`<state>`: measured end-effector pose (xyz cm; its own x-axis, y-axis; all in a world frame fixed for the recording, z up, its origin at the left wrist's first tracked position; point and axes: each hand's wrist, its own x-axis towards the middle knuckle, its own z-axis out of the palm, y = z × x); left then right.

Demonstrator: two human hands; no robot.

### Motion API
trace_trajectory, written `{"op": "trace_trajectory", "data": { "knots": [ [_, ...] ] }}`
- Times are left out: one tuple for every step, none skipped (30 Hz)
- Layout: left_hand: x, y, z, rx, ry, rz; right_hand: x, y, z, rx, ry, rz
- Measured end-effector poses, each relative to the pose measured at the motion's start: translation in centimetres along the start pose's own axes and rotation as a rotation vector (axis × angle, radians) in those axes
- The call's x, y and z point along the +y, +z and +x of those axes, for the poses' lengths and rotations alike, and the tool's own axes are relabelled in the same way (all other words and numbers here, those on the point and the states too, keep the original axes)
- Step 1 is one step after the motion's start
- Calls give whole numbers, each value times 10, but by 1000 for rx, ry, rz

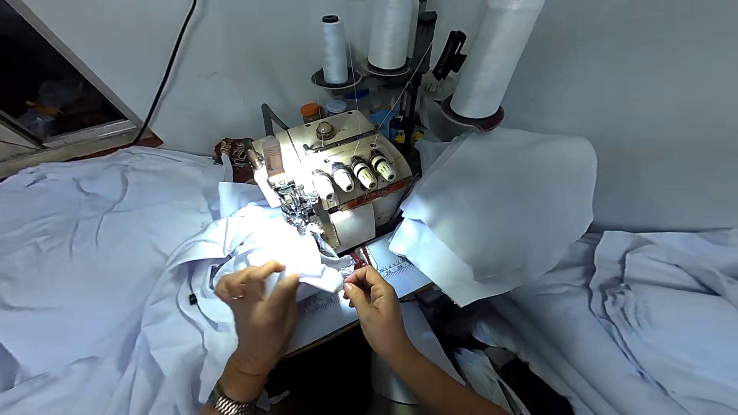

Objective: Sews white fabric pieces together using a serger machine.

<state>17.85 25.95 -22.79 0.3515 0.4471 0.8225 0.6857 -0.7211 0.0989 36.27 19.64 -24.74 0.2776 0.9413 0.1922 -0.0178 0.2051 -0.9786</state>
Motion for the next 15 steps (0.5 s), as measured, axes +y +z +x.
{"op": "trace_trajectory", "data": {
  "knots": [
    [-2,-10,10,-8,-79,-82,-1,1,1,1,-18,4],
    [-5,-20,19,-17,-170,-185,-3,4,3,-4,-53,12],
    [-11,-30,29,-22,-254,-297,-7,7,6,-22,-107,31],
    [-19,-37,37,-15,-322,-417,-10,12,9,-47,-179,57],
    [-25,-43,44,-7,-378,-529,-14,18,14,-80,-252,83],
    [-29,-47,51,-3,-417,-606,-19,25,20,-117,-313,107],
    [-31,-51,57,-6,-431,-655,-24,32,26,-170,-340,122],
    [-33,-53,62,-22,-430,-692,-29,39,32,-233,-327,128],
    [-34,-54,66,-51,-424,-724,-34,44,36,-306,-292,130],
    [-35,-54,69,-75,-413,-747,-39,47,37,-404,-249,137],
    [-37,-53,71,-88,-403,-759,-44,49,37,-537,-231,146],
    [-39,-53,73,-95,-399,-765,-46,51,35,-681,-255,154],
    [-40,-53,73,-99,-403,-768,-46,52,31,-776,-307,159],
    [-41,-53,73,-105,-403,-778,-44,54,25,-762,-354,149],
    [-42,-52,73,-113,-397,-796,-41,55,19,-619,-378,122]
  ]
}}
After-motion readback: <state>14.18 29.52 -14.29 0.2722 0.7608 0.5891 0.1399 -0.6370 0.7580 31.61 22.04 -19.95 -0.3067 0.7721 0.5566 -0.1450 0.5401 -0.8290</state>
